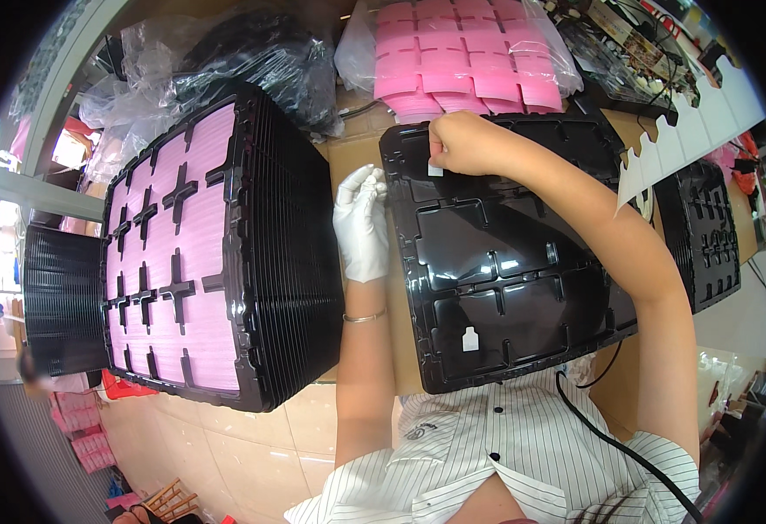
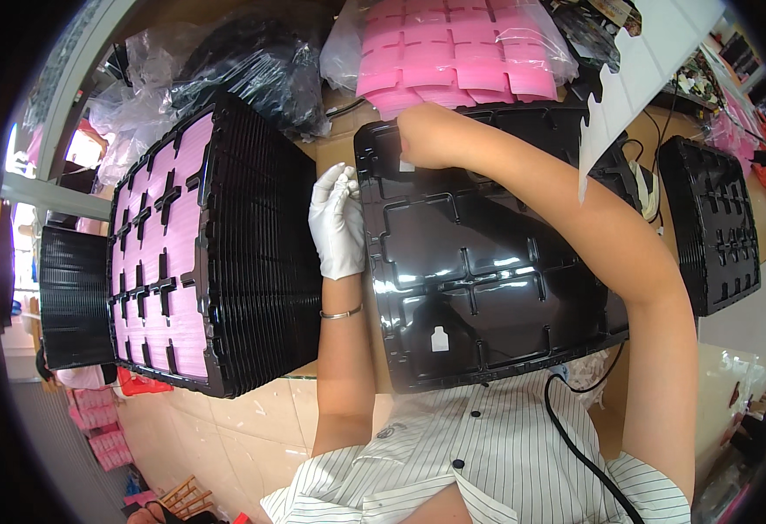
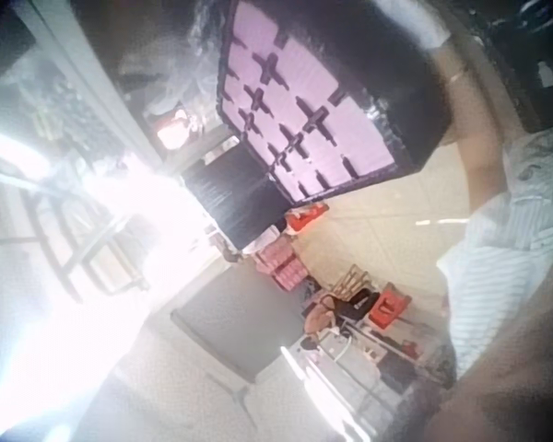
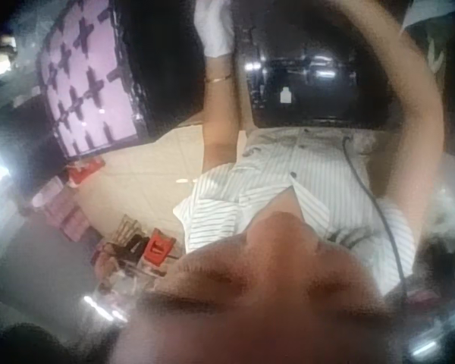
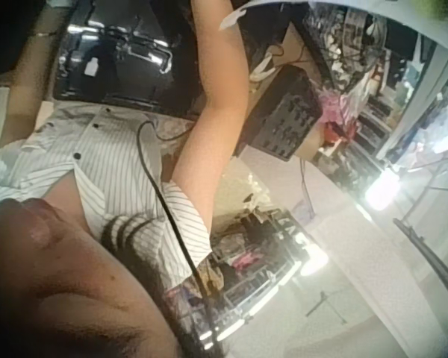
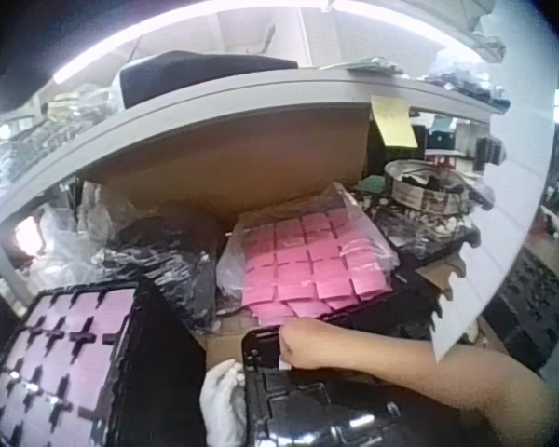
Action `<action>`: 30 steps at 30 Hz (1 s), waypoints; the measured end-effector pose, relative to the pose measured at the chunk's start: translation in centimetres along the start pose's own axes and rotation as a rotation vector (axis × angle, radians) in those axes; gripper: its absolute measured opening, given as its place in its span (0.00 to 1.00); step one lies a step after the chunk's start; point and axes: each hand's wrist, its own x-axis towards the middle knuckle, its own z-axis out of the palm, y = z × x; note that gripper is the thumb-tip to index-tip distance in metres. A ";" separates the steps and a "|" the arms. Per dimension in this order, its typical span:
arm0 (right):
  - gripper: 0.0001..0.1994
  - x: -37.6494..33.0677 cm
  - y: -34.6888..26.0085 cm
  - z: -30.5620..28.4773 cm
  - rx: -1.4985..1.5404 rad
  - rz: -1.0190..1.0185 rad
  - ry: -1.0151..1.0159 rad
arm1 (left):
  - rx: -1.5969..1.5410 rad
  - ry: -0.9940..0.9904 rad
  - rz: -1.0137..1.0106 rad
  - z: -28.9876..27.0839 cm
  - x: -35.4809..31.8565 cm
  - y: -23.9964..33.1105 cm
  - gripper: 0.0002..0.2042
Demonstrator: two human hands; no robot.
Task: The person assembles pink foam pieces into black grid trays by hand, then stacks the filled trays.
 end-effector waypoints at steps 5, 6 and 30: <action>0.08 0.2 0.7 0.8 -0.076 -0.105 0.112 | -0.016 0.000 -0.012 -0.1 0.0 0.2 0.11; 0.08 0.0 0.7 0.7 -0.076 -0.105 0.111 | -0.006 0.006 -0.008 0.0 0.0 0.1 0.11; 0.06 -8.8 1.7 1.7 1.486 -0.056 -0.037 | 0.052 -0.015 0.036 0.0 0.0 0.0 0.10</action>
